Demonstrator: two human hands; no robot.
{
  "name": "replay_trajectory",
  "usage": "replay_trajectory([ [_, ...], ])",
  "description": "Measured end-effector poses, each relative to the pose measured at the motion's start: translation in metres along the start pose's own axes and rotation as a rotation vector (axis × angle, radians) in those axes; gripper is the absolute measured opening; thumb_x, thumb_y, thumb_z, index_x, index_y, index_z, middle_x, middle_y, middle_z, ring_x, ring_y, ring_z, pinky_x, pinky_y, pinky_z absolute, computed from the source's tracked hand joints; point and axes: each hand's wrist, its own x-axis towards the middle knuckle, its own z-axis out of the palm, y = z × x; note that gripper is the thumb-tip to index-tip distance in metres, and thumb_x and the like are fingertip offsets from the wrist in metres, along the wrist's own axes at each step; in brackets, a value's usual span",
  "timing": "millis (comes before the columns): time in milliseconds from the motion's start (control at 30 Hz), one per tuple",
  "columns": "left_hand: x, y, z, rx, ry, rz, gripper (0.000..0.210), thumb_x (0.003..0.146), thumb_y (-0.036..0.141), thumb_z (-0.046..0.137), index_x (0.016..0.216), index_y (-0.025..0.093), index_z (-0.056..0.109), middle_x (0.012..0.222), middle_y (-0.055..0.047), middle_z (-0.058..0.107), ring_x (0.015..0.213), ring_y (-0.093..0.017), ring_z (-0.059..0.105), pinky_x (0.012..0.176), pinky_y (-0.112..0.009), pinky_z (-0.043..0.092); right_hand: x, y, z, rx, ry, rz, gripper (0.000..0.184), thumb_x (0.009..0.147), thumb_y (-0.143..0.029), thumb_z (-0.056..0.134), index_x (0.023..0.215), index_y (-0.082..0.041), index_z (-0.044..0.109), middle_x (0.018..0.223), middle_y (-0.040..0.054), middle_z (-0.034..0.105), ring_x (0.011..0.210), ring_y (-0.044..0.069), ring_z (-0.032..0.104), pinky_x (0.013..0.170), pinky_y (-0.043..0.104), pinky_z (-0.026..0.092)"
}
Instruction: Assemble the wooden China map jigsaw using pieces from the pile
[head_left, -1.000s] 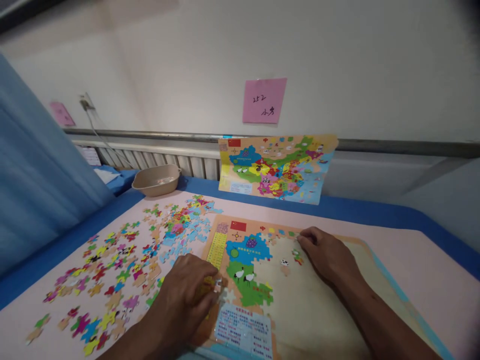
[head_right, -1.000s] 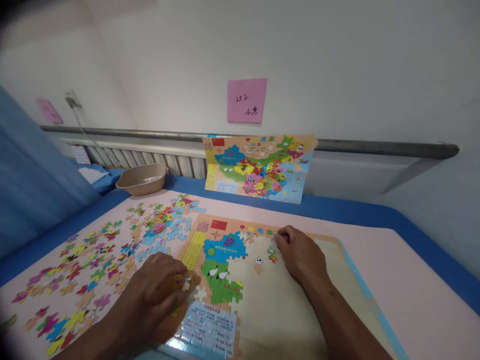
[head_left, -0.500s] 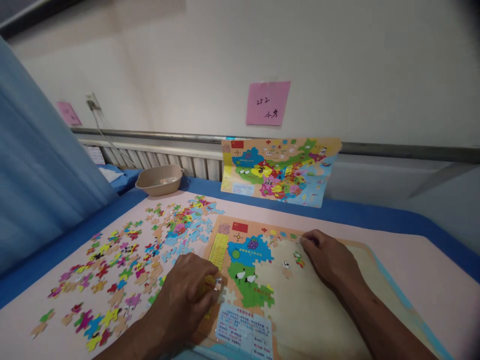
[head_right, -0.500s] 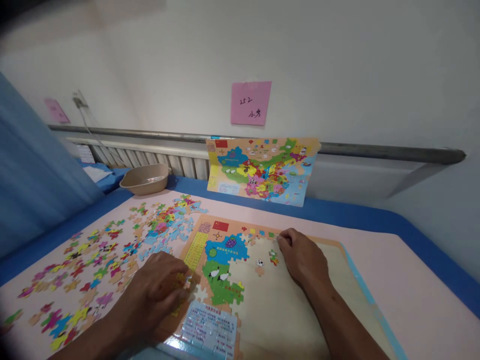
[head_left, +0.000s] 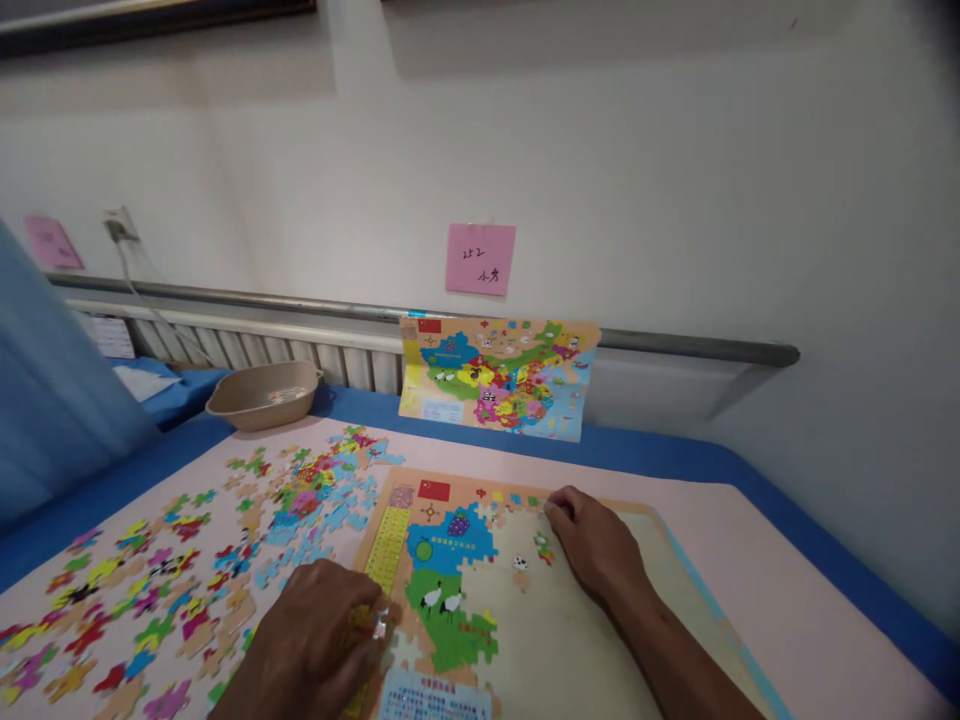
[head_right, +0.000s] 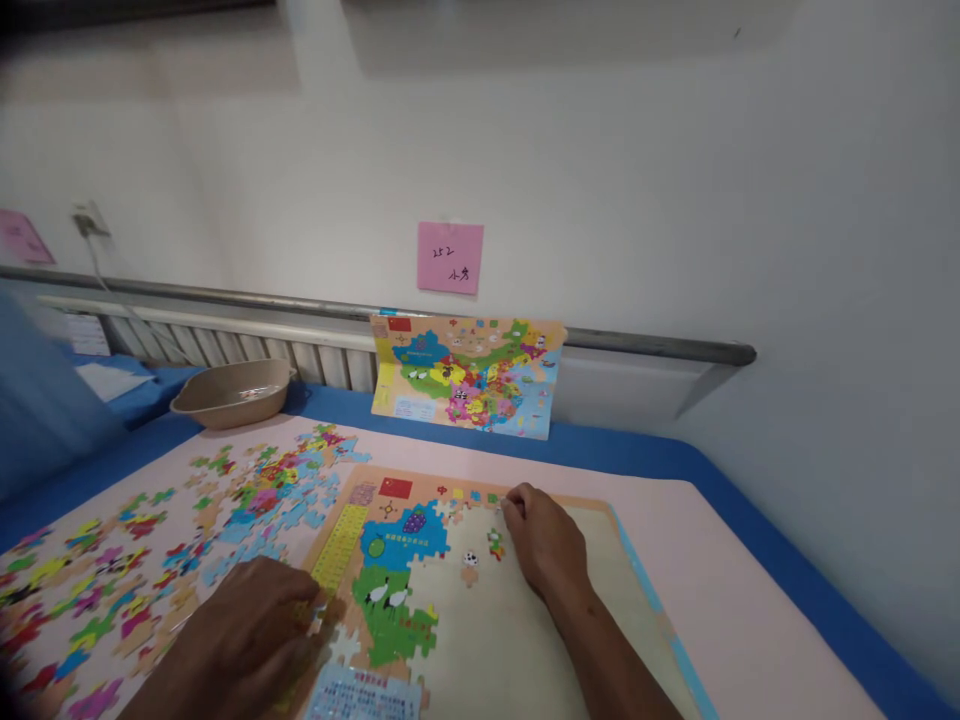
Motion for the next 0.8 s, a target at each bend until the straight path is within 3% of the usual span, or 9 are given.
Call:
replay_trajectory([
  [200, -0.007, -0.008, 0.005, 0.03, -0.126, -0.003, 0.018, 0.101, 0.031, 0.055, 0.106, 0.027, 0.072, 0.099, -0.004, 0.074, 0.089, -0.022, 0.07, 0.078, -0.035, 0.058, 0.001, 0.0, 0.001, 0.0, -0.008, 0.006, 0.017, 0.102, -0.026, 0.054, 0.098, -0.024, 0.07, 0.102, 0.0012, 0.075, 0.091, 0.021, 0.066, 0.067, 0.029, 0.033],
  [300, -0.008, -0.01, 0.007, 0.025, -0.121, -0.041, 0.018, 0.102, 0.033, 0.055, 0.107, 0.027, 0.071, 0.1, -0.004, 0.074, 0.091, -0.022, 0.07, 0.078, -0.034, 0.058, 0.0, 0.0, 0.0, -0.001, -0.008, 0.01, 0.017, 0.102, -0.026, 0.054, 0.098, -0.024, 0.07, 0.1, 0.001, 0.075, 0.09, 0.022, 0.065, 0.066, 0.029, 0.033],
  [567, 0.003, 0.001, -0.002, -0.007, -0.047, 0.03, 0.019, 0.1, 0.034, 0.054, 0.098, 0.028, 0.072, 0.094, -0.002, 0.076, 0.084, -0.021, 0.071, 0.072, -0.031, 0.059, -0.001, 0.001, 0.0, 0.006, 0.003, -0.009, 0.016, 0.102, -0.027, 0.054, 0.096, -0.024, 0.069, 0.099, 0.0006, 0.074, 0.089, 0.021, 0.065, 0.067, 0.029, 0.033],
  [700, 0.01, 0.007, -0.005, -0.079, -0.035, -0.086, 0.01, 0.093, 0.035, 0.066, 0.099, 0.028, 0.071, 0.093, -0.001, 0.076, 0.083, -0.021, 0.071, 0.07, -0.03, 0.058, 0.0, 0.001, 0.0, 0.002, -0.001, -0.007, 0.018, 0.102, -0.028, 0.053, 0.097, -0.025, 0.069, 0.1, 0.0009, 0.075, 0.088, 0.021, 0.065, 0.066, 0.029, 0.033],
  [800, 0.02, 0.012, -0.005, -0.117, -0.042, -0.135, 0.011, 0.087, 0.025, 0.07, 0.098, 0.028, 0.071, 0.095, 0.0, 0.075, 0.089, -0.022, 0.069, 0.076, -0.033, 0.056, 0.0, 0.001, 0.0, 0.003, -0.016, -0.004, 0.019, 0.103, -0.029, 0.052, 0.1, -0.024, 0.07, 0.102, 0.0024, 0.075, 0.09, 0.023, 0.065, 0.066, 0.029, 0.033],
])
